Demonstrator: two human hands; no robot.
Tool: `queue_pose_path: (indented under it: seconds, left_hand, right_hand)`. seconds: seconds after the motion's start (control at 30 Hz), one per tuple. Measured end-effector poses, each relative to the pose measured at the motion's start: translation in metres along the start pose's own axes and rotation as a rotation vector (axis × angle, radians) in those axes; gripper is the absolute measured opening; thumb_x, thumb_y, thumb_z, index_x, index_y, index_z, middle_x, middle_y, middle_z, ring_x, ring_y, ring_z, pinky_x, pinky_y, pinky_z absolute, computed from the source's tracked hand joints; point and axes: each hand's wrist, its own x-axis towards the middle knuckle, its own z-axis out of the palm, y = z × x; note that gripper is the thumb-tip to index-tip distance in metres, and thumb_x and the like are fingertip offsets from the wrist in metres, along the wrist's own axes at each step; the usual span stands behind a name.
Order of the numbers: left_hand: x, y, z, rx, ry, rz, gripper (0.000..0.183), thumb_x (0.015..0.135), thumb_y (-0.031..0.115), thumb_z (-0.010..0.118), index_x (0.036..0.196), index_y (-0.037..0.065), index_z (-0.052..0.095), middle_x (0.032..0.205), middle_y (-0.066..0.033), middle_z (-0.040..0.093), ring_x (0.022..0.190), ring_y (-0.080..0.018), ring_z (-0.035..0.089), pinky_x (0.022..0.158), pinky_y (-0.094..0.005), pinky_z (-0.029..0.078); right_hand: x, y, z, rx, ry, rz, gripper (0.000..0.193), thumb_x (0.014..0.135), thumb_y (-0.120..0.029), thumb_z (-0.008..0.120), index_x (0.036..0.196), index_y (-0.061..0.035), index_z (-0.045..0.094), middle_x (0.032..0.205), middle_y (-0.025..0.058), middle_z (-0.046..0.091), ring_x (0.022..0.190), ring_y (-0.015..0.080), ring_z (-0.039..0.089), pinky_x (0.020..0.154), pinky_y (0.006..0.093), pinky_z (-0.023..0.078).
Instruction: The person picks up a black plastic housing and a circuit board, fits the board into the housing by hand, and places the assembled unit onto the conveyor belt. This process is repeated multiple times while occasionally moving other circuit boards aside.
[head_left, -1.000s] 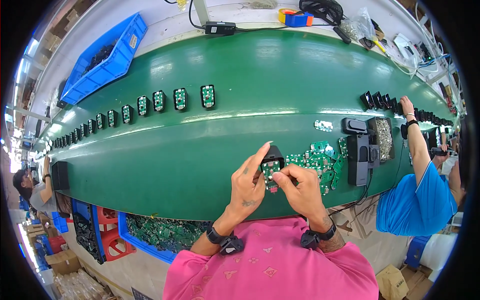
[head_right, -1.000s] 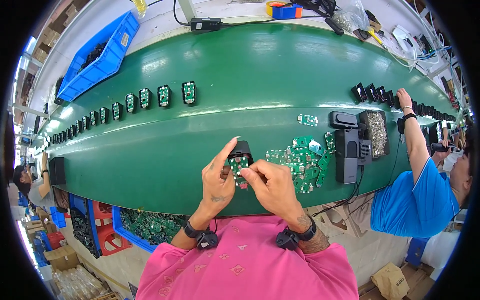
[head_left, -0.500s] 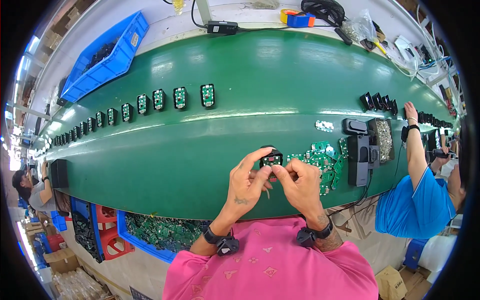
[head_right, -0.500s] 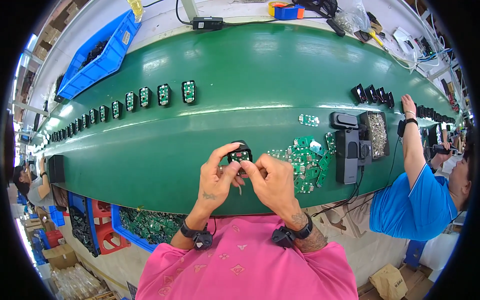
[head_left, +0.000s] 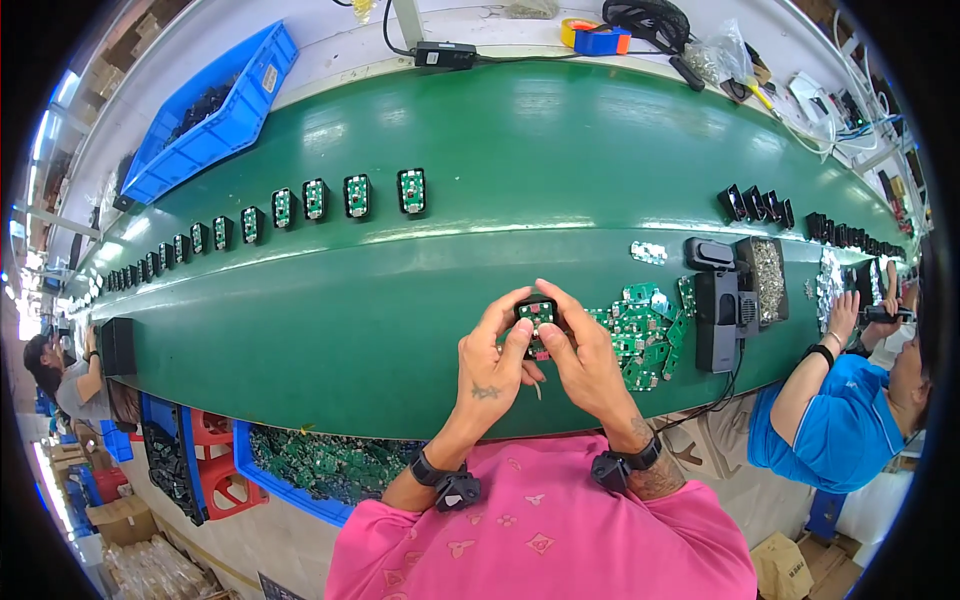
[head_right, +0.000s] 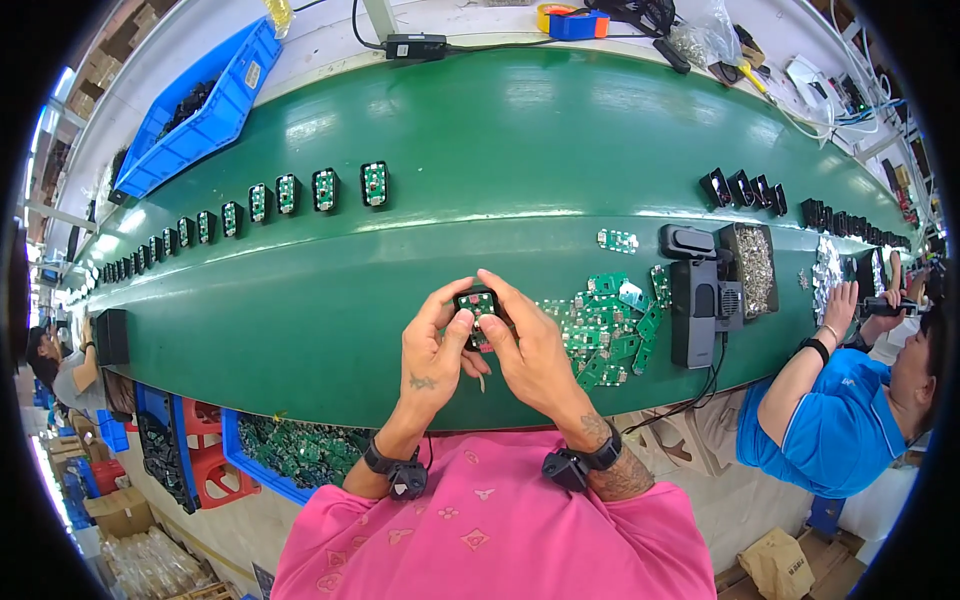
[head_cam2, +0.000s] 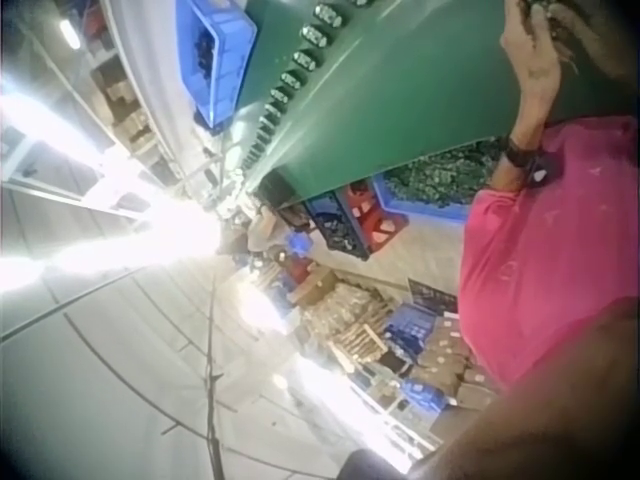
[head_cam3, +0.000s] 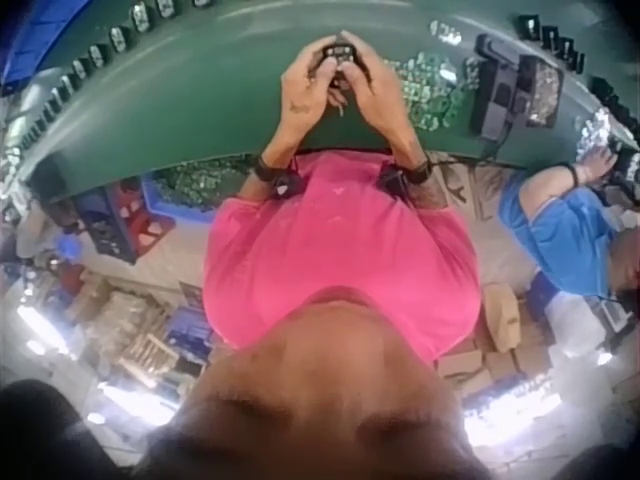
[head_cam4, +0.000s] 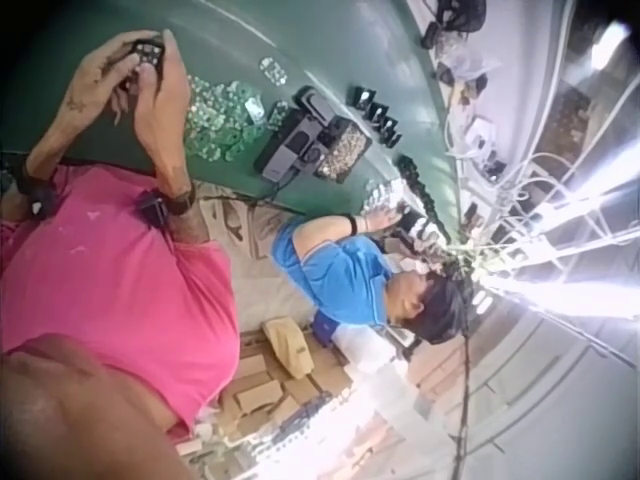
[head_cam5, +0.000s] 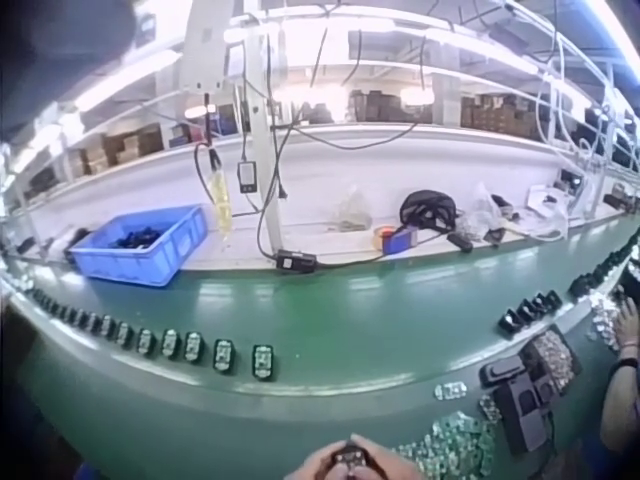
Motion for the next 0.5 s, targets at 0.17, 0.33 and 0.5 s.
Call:
queue_pose_path:
  seconds: [0.17,0.33,0.5]
  left_hand:
    - [0.005,-0.001,0.001,-0.044,0.023,-0.033,0.037,0.101,0.013,0.052,0.136,0.001,0.051,0.103,-0.0159,0.067,0.056,-0.0158,0.067,0.045,-0.0234,0.052]
    - [0.006,-0.002,-0.001,-0.025,0.036,-0.038,0.037,0.100,0.012,0.053,0.135,0.002,0.054,0.107,-0.0164,0.067,0.057,-0.0152,0.067,0.046,-0.0240,0.053]
    - [0.011,-0.003,-0.003,-0.027,0.001,-0.039,0.038,0.100,0.012,0.053,0.137,0.002,0.054,0.103,-0.0140,0.068,0.056,-0.0143,0.066,0.045,-0.0237,0.052]
  right_hand:
    - [-0.001,0.014,0.013,0.149,0.058,0.032,0.044,0.100,-0.011,0.054,0.143,-0.0066,0.048,0.102,0.0081,0.058,0.086,0.0135,0.053,0.076,0.0287,0.049]
    - [0.002,0.021,0.018,0.308,0.068,0.038,0.044,0.101,-0.013,0.053,0.144,-0.0051,0.046,0.094,0.0027,0.051,0.083,0.0087,0.048,0.073,0.0264,0.049]
    - [0.007,0.021,0.009,0.313,0.025,0.056,0.044,0.100,-0.011,0.053,0.143,-0.0041,0.046,0.091,0.0019,0.052,0.080,0.0083,0.055,0.073,0.0260,0.052]
